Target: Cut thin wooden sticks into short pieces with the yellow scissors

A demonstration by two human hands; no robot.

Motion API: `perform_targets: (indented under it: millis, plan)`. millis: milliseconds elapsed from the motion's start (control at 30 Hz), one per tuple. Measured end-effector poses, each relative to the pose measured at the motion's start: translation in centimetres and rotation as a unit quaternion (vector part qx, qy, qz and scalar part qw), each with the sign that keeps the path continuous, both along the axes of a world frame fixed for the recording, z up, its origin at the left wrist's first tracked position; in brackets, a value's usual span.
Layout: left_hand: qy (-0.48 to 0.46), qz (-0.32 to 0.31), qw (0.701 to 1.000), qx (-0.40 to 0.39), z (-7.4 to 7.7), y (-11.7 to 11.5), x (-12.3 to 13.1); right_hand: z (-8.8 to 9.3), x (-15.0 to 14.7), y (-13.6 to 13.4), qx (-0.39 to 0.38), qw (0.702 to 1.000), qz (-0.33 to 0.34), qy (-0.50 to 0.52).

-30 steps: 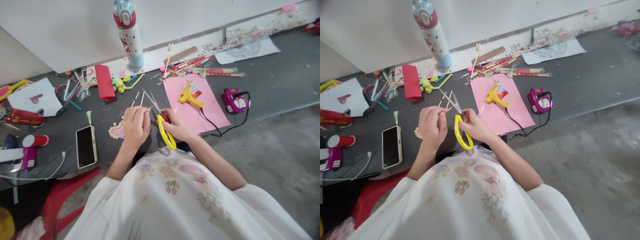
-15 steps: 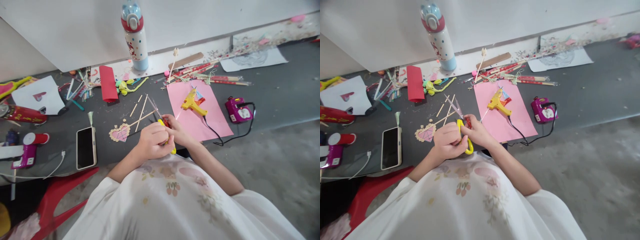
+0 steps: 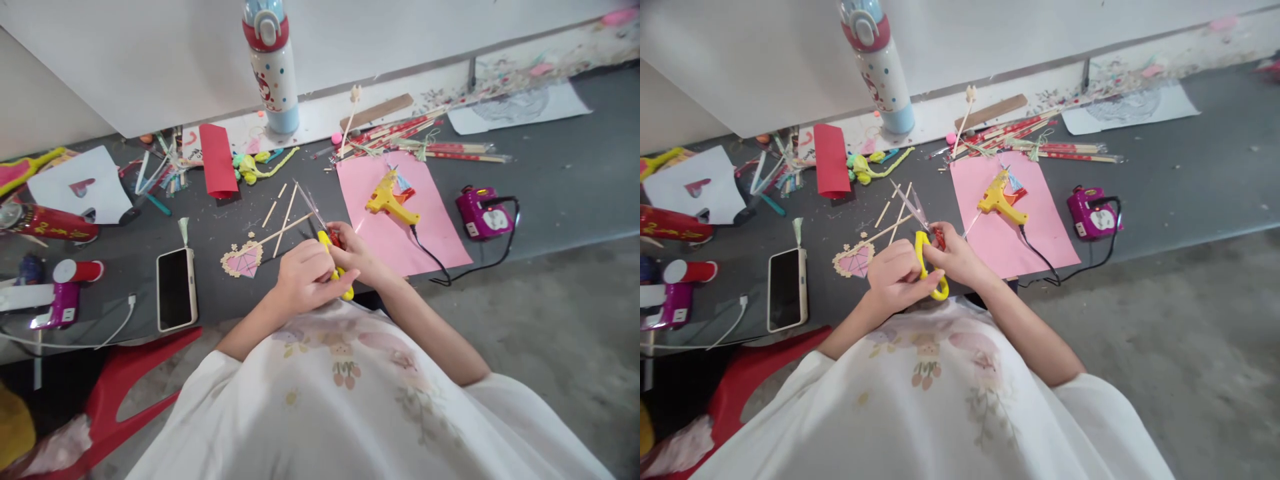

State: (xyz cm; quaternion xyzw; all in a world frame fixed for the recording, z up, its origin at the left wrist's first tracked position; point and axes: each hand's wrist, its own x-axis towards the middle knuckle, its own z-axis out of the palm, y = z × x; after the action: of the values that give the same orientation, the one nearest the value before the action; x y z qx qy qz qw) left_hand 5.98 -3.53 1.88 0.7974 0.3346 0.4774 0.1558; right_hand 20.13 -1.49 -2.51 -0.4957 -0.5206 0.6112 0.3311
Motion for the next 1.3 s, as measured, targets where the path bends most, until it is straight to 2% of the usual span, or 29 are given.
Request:
perform_targets:
  millis: [67,133,200,233,400,533,667,933,1033,1200,1300]
  plan:
    - [-0.01,0.056,0.998,-0.002,-0.3,0.2,-1.0,0.1,0.0,-0.2,0.01,1.0,-0.004,-0.001]
    - [0.003,0.157,0.987,0.02,-0.5,0.6,-2.0,0.3,0.0,-0.5,0.025,1.0,-0.007,-0.005]
    - [0.061,0.237,0.969,0.038,-0.7,1.2,-2.8,0.6,0.1,-0.9,0.037,0.999,-0.006,-0.012]
    - [0.097,0.253,0.962,0.036,-0.8,1.5,-3.1,0.8,0.2,-1.0,0.043,0.999,-0.006,-0.015]
    - [0.244,0.219,0.945,-0.006,-1.2,2.4,-3.5,1.1,0.7,-1.2,0.035,0.999,0.013,0.008]
    - [0.304,0.199,0.931,-0.012,-1.6,2.8,-3.6,0.5,1.4,-0.9,0.024,0.998,0.038,0.052]
    - [0.293,0.18,0.938,-0.051,-1.9,3.3,-3.6,0.5,1.9,-0.4,-0.022,0.997,0.041,0.069]
    - [0.253,0.132,0.952,-0.111,-2.1,5.0,-3.7,2.7,2.3,0.9,-0.111,0.988,0.029,0.102]
    - [0.223,0.12,0.958,-0.136,-2.5,5.7,-3.8,3.2,2.6,1.4,-0.14,0.981,0.057,0.118]
    - [0.225,0.133,0.951,-0.163,-2.8,6.3,-3.9,3.1,2.9,1.9,-0.158,0.976,0.081,0.129]
    - [0.235,0.14,0.949,-0.159,-2.6,6.5,-3.9,2.5,2.8,2.3,-0.165,0.963,0.091,0.19]
